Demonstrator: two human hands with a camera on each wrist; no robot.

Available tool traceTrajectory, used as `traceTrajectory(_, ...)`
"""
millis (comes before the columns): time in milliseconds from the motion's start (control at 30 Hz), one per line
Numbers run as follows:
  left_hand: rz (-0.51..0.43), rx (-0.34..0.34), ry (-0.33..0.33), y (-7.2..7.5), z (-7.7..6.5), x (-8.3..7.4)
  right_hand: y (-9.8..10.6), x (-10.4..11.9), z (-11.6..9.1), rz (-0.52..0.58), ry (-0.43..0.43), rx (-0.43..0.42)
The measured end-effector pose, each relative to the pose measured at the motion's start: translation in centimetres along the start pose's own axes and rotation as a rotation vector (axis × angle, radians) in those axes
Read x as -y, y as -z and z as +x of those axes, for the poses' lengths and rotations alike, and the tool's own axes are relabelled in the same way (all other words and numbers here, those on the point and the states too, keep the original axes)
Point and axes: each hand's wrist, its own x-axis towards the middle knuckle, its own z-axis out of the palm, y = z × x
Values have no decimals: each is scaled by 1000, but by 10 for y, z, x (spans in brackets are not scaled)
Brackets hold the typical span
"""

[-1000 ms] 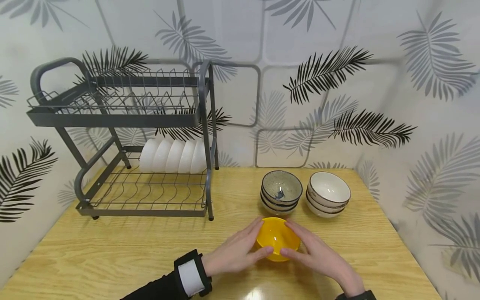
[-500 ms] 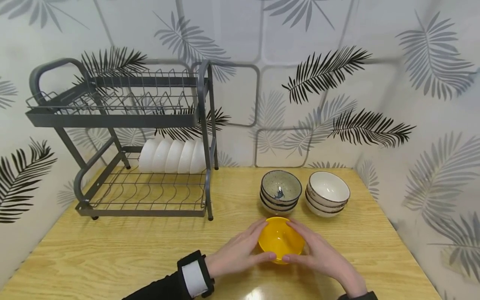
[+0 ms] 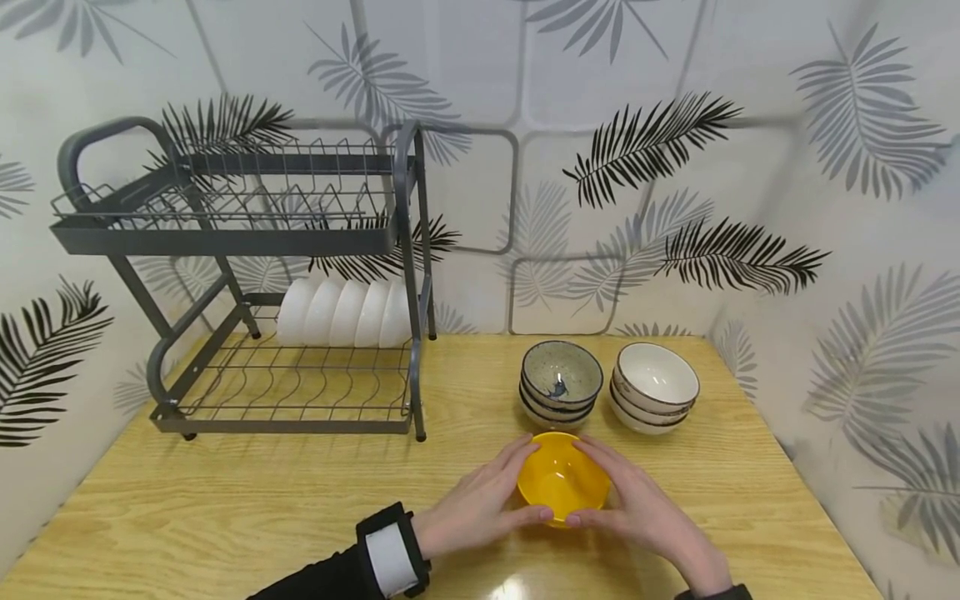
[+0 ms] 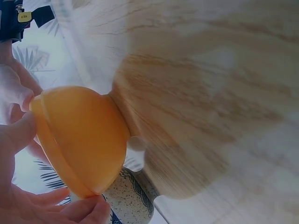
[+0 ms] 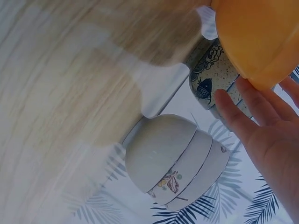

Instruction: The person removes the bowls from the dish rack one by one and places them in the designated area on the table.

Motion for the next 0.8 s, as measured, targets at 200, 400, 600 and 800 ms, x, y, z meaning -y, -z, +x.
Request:
traceTrajectory(200,13,-18,-6,0,-1,-1,-1,0,0,-10,-2,-14)
traceTrajectory(400,30,-25,-14,0,-1,-1,-2,-1,0,-18,13,-23)
traceTrajectory(600,46,-29,-22,3,-4,1,-3,-3,0,-21,45,-35)
traceTrajectory(800,82,-58,-47,11,-10,6,-2,-3,-1,2,71,-55)
